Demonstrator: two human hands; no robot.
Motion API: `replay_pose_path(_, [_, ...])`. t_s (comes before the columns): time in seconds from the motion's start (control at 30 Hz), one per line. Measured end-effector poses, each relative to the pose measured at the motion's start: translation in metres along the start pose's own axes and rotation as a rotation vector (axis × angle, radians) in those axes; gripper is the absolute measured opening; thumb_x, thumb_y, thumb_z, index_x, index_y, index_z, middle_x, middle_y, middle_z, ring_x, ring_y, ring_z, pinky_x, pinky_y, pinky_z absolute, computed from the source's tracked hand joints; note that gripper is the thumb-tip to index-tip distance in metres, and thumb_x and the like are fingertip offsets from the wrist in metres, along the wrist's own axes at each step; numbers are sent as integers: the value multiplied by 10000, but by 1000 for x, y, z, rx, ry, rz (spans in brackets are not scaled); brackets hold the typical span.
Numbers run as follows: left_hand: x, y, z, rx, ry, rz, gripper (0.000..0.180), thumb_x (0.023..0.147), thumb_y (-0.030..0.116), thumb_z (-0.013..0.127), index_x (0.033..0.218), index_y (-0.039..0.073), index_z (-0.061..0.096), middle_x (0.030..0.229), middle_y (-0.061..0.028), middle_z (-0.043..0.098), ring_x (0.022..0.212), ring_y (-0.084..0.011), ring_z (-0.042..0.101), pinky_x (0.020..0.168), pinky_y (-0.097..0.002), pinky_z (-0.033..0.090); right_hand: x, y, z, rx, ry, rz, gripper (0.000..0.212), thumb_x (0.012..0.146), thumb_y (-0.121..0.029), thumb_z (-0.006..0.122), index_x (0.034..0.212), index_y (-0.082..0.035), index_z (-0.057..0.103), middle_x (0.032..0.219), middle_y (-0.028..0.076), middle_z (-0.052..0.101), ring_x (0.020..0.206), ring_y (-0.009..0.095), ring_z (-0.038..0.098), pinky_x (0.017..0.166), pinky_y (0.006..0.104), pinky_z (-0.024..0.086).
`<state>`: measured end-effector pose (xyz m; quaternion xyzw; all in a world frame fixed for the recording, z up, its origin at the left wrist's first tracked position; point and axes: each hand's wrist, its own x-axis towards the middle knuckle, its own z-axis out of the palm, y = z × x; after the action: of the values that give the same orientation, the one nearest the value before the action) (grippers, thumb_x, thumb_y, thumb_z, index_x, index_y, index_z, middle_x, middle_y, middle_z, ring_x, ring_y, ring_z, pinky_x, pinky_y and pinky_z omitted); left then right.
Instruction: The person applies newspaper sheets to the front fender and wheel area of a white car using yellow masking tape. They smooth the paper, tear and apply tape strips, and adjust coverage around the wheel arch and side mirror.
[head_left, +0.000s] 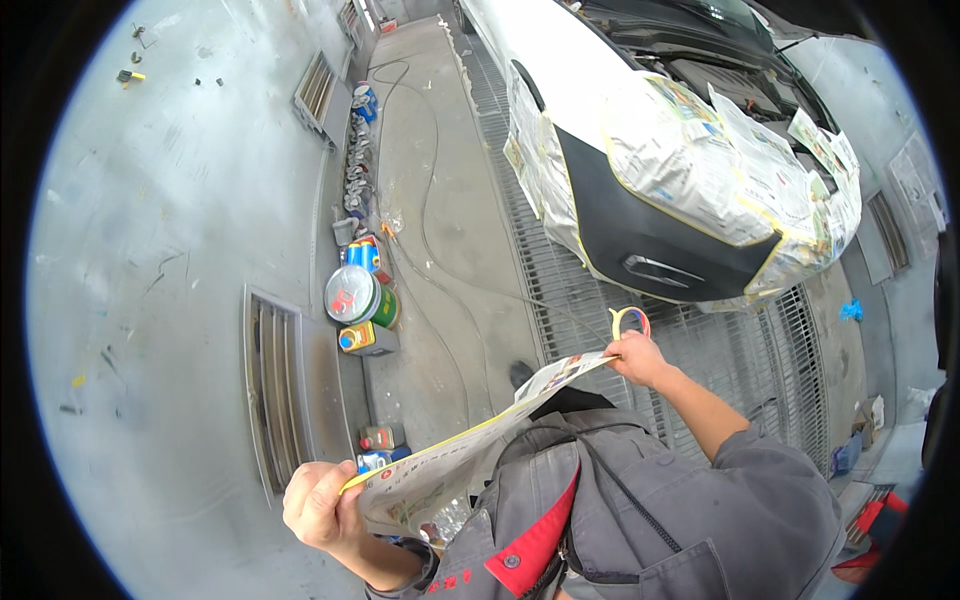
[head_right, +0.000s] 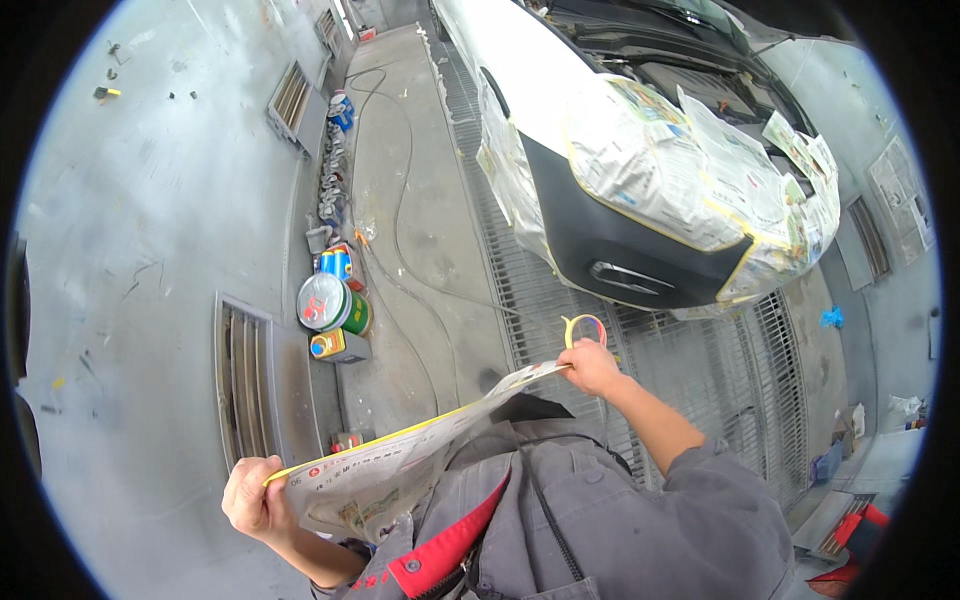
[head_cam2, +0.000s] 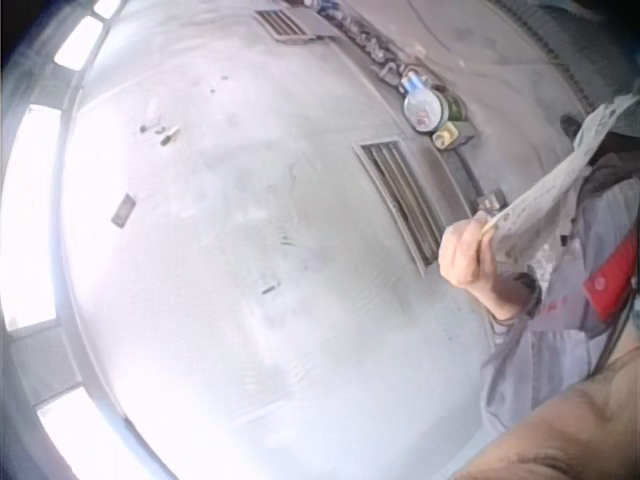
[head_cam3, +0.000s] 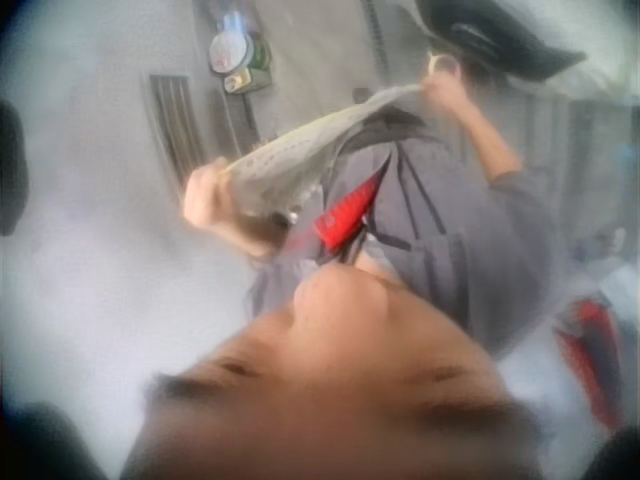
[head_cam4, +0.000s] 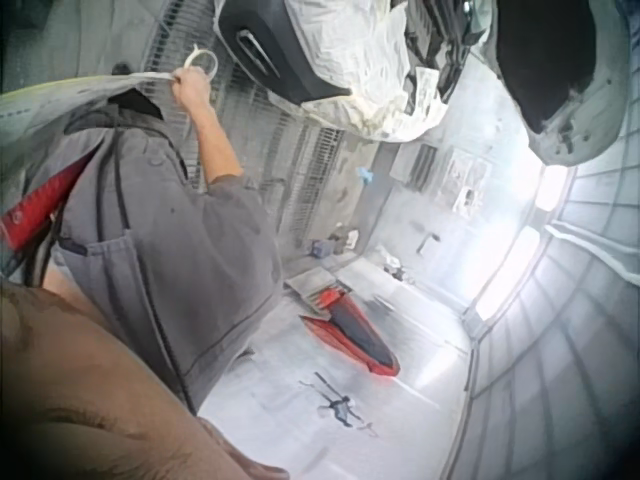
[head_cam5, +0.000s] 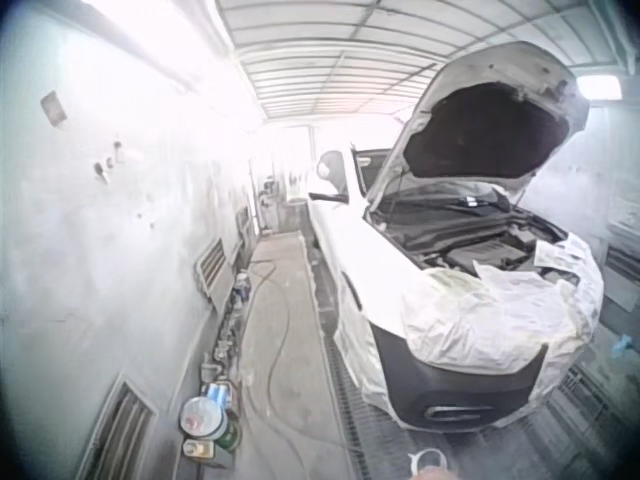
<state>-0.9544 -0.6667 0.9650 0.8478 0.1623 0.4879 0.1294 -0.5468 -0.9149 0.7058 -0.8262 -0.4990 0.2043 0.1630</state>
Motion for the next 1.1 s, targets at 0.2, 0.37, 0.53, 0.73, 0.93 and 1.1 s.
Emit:
replay_pose_path(0.2, [47, -139, 16, 56, 29, -10, 258, 830, 196, 818, 924, -19, 711, 682, -69, 623, 556, -212, 564, 516, -300, 446, 142, -26, 19, -22, 3, 19, 130, 864, -262, 719, 919, -153, 766, 876, 106, 679, 977, 327, 636, 826, 463, 530])
replay_pose_path(0.37, [122, -247, 29, 115, 38, -89, 145, 840, 60, 773, 917, -29, 689, 688, -80, 627, 596, -214, 576, 563, -290, 454, 275, -54, 17, 12, -17, 45, 149, 869, -277, 708, 933, -156, 767, 910, 108, 683, 1001, 325, 636, 848, 463, 532])
replay_pose_path(0.53, [202, -352, 62, 31, -1, -88, 110, 805, -61, 708, 901, -32, 663, 749, -98, 644, 642, -210, 589, 596, -286, 458, 373, -74, -14, 4, 39, 121, 154, 860, -277, 711, 938, -157, 768, 914, 113, 683, 994, 330, 644, 835, 475, 533])
replay_pose_path(0.73, [290, -477, 125, -96, -173, -50, 92, 859, -74, 661, 940, -29, 663, 792, -91, 645, 683, -173, 550, 608, -276, 431, 451, -71, -22, 30, 138, 305, 159, 856, -287, 721, 942, -161, 767, 907, 115, 682, 986, 334, 644, 826, 476, 533])
replay_pose_path(0.93, [408, -590, 221, -127, -312, 80, 148, 789, -96, 682, 903, -2, 671, 803, -97, 648, 697, -243, 607, 641, -305, 482, 516, -89, -1, 107, 296, 514, 148, 848, -275, 725, 903, -143, 763, 897, 121, 702, 964, 342, 646, 827, 481, 530])
replay_pose_path(1.1, [502, -647, 304, -124, -373, 138, 137, 831, -67, 694, 949, 3, 701, 864, -92, 644, 745, -214, 599, 651, -294, 471, 551, -119, -7, 113, 368, 719, 121, 848, -245, 699, 880, -141, 752, 898, 112, 700, 953, 341, 649, 806, 489, 530])
